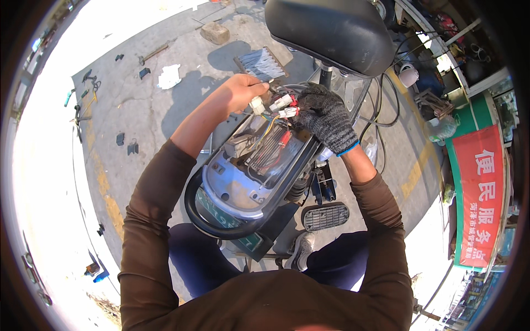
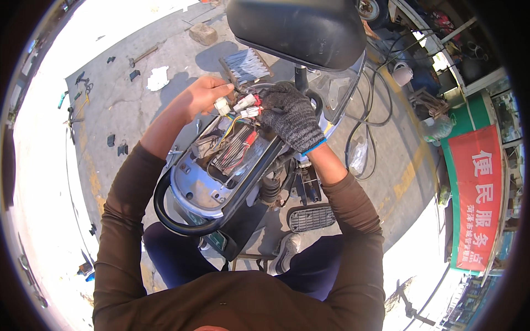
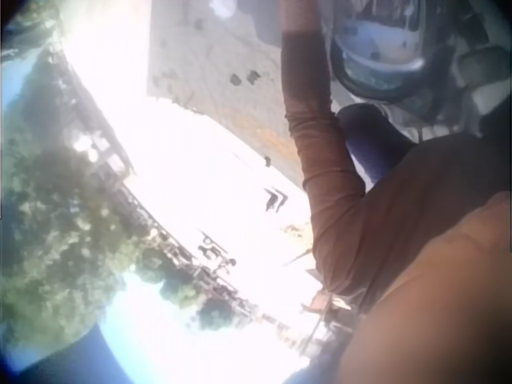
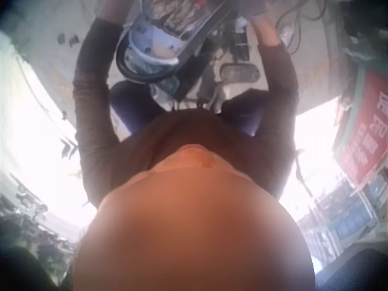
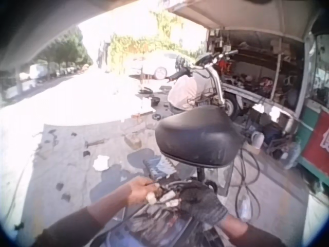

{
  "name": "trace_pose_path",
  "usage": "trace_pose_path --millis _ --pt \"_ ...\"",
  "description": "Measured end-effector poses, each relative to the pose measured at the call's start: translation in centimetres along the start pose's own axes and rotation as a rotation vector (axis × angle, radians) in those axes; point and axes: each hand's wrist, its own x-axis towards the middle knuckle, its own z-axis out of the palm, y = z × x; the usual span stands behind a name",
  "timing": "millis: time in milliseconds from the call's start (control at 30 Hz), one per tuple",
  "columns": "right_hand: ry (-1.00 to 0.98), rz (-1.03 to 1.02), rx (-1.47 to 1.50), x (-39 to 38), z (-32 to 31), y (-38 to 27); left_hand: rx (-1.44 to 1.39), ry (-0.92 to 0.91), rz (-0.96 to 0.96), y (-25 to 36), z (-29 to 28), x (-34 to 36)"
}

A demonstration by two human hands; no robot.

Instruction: The person removes the scooter seat and works on the exposed wiring beneath it, manipulating and connecting wires by hand. The person continues to adjust and connect the wires throughout the clip.

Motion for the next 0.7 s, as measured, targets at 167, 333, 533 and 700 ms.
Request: trace_pose_path --millis 167,333,533,700 --pt "0.001 -0.236 0.028 -1.7 -1.6 -0.3 -0.038 0.029 0.096 -1.5 -0.2 -0.7" --pt "-0.101 -0.210 -0.042 -2.3 -1.8 -0.9 -0.009 0.002 0.178 -1.9 -0.3 -2.8" --pt "-0.234 -0.403 -0.224 -2.7 -2.3 -1.2 -0.129 -0.067 0.127 -2.8 0.6 -5.8" --pt "-0.151 -0.163 -0.063 -2.7 -2.1 -1.4 0.186 -0.079 0.451 -3.9 0.7 -6.6"
